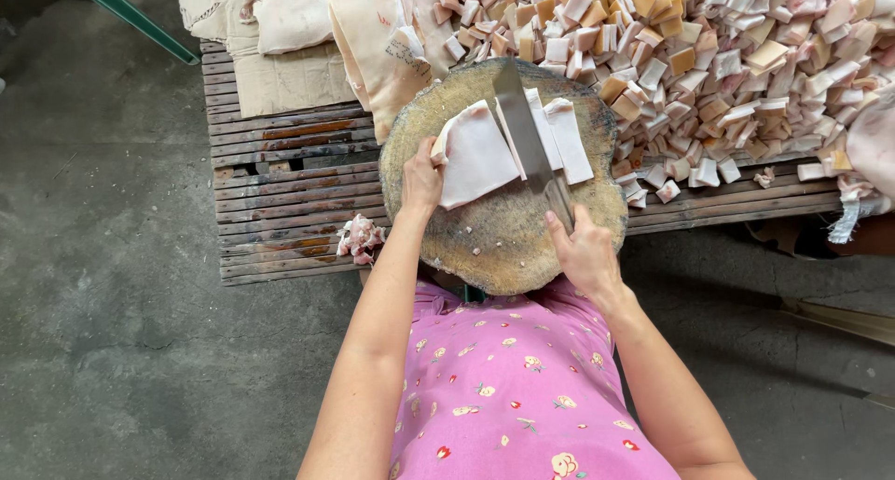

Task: The person cuts large slabs of pork fat and skin into long strips and then into smaller rectangular cubes using a large cleaver on a round wooden cutting board.

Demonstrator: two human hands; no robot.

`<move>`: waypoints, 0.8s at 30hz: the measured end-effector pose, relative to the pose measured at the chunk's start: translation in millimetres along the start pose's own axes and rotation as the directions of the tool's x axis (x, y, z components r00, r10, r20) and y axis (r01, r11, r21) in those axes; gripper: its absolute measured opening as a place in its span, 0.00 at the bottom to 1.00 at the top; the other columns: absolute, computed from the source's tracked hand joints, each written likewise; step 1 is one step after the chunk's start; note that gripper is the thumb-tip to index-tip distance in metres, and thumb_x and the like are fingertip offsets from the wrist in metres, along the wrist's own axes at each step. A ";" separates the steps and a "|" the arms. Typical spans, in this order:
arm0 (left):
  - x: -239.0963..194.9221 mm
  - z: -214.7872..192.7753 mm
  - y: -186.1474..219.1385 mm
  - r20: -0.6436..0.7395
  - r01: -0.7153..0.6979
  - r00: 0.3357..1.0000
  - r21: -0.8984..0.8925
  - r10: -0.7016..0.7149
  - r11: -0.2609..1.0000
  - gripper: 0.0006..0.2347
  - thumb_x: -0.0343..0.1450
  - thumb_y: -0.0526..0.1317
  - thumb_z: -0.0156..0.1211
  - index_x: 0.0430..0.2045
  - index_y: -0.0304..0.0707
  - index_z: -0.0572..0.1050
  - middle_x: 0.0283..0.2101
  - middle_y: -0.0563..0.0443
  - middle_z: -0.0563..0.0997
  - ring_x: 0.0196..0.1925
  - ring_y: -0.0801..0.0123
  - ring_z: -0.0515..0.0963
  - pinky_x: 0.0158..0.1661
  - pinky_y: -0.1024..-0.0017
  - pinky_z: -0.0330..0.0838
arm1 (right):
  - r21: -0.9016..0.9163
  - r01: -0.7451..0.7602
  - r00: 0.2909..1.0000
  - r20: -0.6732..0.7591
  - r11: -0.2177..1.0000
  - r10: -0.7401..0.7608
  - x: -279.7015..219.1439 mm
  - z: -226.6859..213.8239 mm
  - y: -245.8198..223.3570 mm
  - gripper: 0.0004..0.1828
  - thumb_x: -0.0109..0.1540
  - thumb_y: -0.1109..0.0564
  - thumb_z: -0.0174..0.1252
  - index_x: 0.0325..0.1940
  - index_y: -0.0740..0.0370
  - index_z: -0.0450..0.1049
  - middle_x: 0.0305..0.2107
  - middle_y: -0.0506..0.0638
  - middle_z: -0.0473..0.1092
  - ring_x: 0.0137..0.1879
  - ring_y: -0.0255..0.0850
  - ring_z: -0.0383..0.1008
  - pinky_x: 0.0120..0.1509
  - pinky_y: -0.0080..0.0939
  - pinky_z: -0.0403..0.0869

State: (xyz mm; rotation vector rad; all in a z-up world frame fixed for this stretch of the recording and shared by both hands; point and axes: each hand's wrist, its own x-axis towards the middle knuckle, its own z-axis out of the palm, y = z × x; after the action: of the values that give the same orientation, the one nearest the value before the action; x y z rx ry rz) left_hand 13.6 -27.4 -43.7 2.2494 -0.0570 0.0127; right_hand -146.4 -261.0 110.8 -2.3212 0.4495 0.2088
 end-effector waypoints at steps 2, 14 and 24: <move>2.9 -6.2 6.6 0.003 0.068 0.998 0.037 -0.068 0.997 0.14 0.74 0.42 0.62 0.51 0.38 0.72 0.43 0.35 0.83 0.44 0.45 0.83 0.42 0.53 0.74 | 0.052 0.159 0.983 -0.097 0.986 -0.153 0.2 -11.7 -13.7 0.21 0.70 0.43 0.52 0.49 0.66 0.70 0.15 0.53 0.70 0.19 0.43 0.73 0.23 0.46 0.72; 30.6 -5.9 -14.1 -0.045 -0.040 0.998 -0.018 0.039 0.999 0.15 0.68 0.35 0.61 0.50 0.36 0.78 0.48 0.33 0.82 0.52 0.43 0.80 0.52 0.57 0.73 | -0.252 0.170 0.985 0.069 0.953 -0.157 38.4 80.9 25.9 0.22 0.70 0.43 0.51 0.52 0.66 0.62 0.24 0.67 0.76 0.33 0.61 0.80 0.37 0.58 0.77; 5.2 -21.8 -6.6 0.109 -0.019 0.994 0.154 0.002 0.988 0.14 0.70 0.35 0.59 0.49 0.39 0.78 0.46 0.38 0.83 0.47 0.44 0.79 0.51 0.57 0.72 | -0.035 -0.021 0.985 0.169 0.999 0.026 80.7 62.9 1.9 0.23 0.69 0.42 0.53 0.54 0.66 0.66 0.33 0.65 0.76 0.36 0.54 0.79 0.42 0.61 0.77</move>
State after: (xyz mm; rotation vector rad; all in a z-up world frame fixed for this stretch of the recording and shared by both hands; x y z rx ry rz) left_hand 19.4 -6.5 -34.9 2.4041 -0.1304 -0.1025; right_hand -73.5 -238.4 42.6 -2.3080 0.3906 0.4244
